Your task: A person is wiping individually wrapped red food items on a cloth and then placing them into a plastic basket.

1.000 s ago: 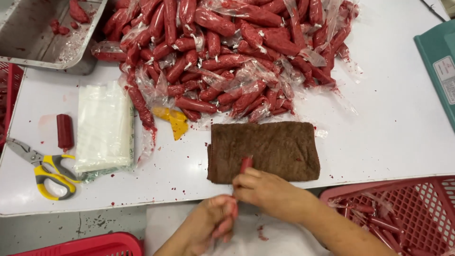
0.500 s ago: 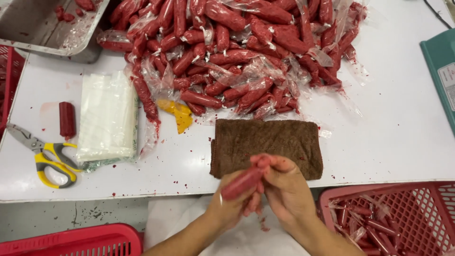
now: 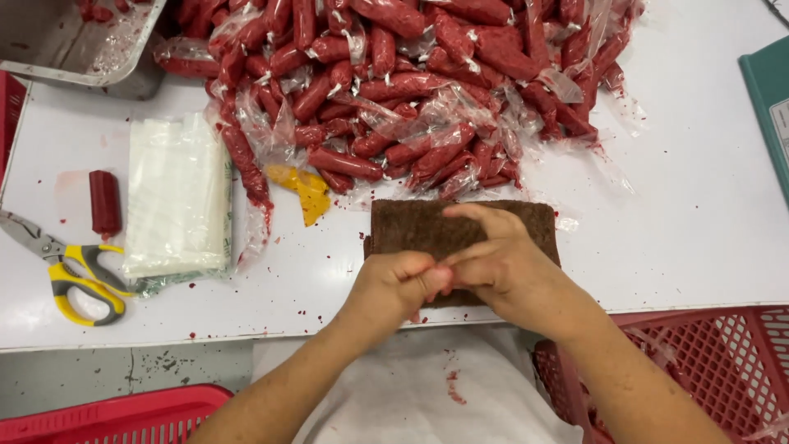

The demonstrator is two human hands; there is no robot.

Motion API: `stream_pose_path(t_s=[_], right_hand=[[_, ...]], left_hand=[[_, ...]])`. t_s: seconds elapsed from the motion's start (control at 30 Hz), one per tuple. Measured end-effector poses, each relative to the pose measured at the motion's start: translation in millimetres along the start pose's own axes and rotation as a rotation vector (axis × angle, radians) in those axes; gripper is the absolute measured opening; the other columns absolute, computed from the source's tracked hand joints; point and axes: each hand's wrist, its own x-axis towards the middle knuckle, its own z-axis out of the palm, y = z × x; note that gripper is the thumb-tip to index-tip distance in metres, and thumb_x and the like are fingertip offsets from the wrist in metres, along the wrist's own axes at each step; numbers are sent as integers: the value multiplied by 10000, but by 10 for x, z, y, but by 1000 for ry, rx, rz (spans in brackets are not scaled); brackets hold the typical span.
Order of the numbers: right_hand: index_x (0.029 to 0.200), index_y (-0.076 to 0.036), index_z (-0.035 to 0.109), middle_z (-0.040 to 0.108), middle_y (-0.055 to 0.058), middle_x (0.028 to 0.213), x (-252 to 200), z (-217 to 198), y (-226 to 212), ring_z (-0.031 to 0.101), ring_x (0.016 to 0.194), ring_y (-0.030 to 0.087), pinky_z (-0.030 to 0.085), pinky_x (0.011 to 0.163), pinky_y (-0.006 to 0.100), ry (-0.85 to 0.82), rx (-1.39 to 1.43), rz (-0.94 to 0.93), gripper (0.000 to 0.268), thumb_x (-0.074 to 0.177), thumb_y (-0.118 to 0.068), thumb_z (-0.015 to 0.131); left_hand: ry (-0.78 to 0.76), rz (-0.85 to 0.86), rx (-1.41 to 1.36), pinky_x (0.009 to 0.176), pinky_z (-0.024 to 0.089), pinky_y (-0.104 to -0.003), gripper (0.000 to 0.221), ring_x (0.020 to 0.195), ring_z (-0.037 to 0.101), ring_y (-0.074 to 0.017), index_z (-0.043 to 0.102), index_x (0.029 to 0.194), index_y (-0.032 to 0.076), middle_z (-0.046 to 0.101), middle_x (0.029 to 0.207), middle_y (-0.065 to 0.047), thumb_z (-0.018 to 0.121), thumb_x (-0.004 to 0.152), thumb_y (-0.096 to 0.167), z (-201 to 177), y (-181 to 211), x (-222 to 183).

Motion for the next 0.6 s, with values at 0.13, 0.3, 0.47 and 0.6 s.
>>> stream_pose_path(t_s=[0.13,0.3,0.47,0.6], right_hand=[[760,-189,796,762,-38,743,53,53,199,506,1158,364,391,1009,483,-35,361,108,133,802,-71,751],[860,-182,836,772,14,815,7,70,318,515,1104,320,414,1006,463,-115,416,96,103,861,-142,741],[990,-96,800,798,119,1025,-118,173,290,555,1173,383,421,1038,546,-21,594,177,144,887,-143,710],[923,-7,777,788,139,915,-422,823,469,645,1102,365,484,993,516,441,871,278,214,951,-196,681]], left_hand=[[-63,506,274,549,518,-368,349,562,614,-247,638,919,80,624,687,-113,759,842,399,-194,209,39],[-134,861,584,700,553,-381,405,782,629,-280,566,931,120,525,862,-50,700,818,485,-199,86,195],[5,886,570,713,552,-388,376,834,634,-320,523,861,95,534,931,-83,612,926,455,-83,-220,246],[183,822,599,803,573,-372,354,993,659,-281,608,1005,102,591,1087,-76,654,898,435,68,-377,157]])
